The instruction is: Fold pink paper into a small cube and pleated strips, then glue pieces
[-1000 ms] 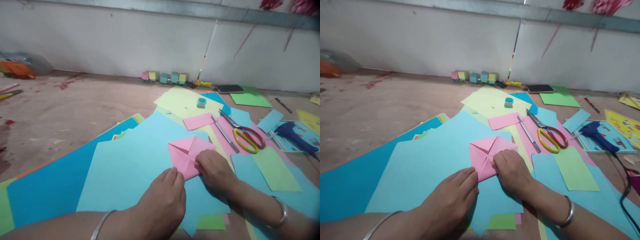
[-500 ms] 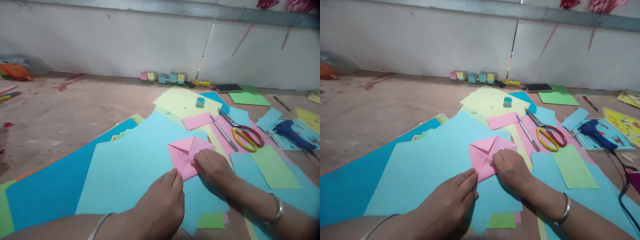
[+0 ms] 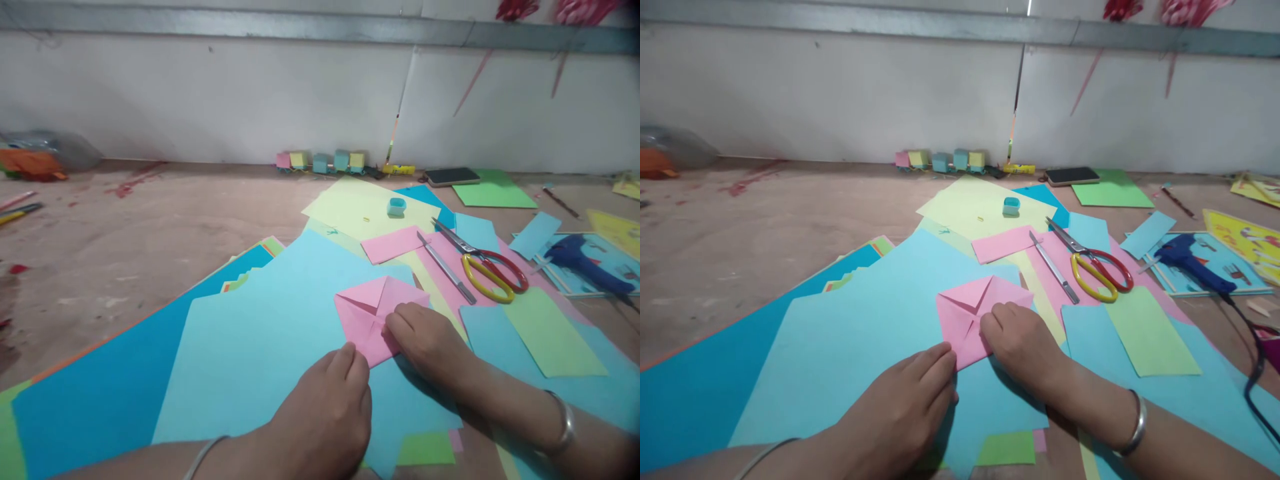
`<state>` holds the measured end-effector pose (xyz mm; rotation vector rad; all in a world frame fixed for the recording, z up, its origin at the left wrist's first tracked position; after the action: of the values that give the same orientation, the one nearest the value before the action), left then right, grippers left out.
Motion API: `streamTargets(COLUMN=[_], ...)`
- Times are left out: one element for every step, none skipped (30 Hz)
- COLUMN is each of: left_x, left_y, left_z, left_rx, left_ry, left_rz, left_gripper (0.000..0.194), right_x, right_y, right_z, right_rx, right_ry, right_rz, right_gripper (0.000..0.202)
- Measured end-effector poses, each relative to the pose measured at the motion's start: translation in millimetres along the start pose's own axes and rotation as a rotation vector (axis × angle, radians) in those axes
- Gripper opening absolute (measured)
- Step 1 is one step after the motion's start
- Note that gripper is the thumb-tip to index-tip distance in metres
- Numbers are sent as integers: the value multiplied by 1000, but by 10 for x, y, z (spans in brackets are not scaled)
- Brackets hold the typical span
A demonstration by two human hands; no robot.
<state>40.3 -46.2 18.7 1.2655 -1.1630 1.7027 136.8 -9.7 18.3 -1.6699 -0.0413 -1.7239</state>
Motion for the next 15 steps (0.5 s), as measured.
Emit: streamTargets(left_x=[-3, -6, -4, -4, -4, -4, -4, -7, -10, -13, -12, -11, -11, -10, -8], left_y=[-1, 0, 3, 7, 13, 20, 29, 39, 48, 55, 58, 57, 52, 41, 25], left_z=[-6, -10, -6, 7, 25, 46, 64, 78, 86, 86, 78, 66, 51, 34, 18], left_rx=[4, 9, 7, -1, -14, -28, -39, -45, -47, -43, -35, -26, -16, -8, 1], left_ry=[0, -4, -15, -31, -48, -66, -81, -90, -92, -88, -85, -79, -66, -49, -29], left_rz=[2, 1, 3, -1, -7, -15, -22, -31, -37, -42, -41, -42, -47, -56, -68], left_gripper=[14, 14, 14, 13, 13, 13, 13, 14, 15, 15, 15, 16, 16, 16, 16], right_x=[-4, -6, -8, -9, -11, -12, -14, -13, -14, -9, -1, 7, 14, 18, 19], right_y=[1, 1, 2, 2, 2, 1, 0, -1, -2, -4, -7, -9, -10, -12, -12], right_z=[2, 4, 6, 8, 9, 9, 11, 13, 13, 13, 11, 9, 6, 3, 3], right_rx=[-2, -3, -5, -6, -6, -5, -7, -10, -10, -12, -12, -12, -10, -9, -11], right_ry=[-1, -2, -5, -7, -9, -11, -11, -8, -7, -4, 1, 6, 11, 14, 14], right_rz=[-3, -3, -3, -3, -5, -7, -10, -11, -14, -12, -6, 1, 5, 7, 5], right_gripper=[33, 33, 32, 32, 32, 31, 31, 31, 31, 31, 31, 32, 32, 32, 32])
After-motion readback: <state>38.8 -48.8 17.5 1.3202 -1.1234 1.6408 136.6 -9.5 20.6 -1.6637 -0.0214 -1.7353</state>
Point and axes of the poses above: each hand's wrist, its own y-axis away from the middle knuckle, its own x-axis out of the back of the hand, z = x × y, the point moved 8 cm from there along -y, towards the middle knuckle, and after that the axes turned 8 degrees about y, right-handed, at the moved point
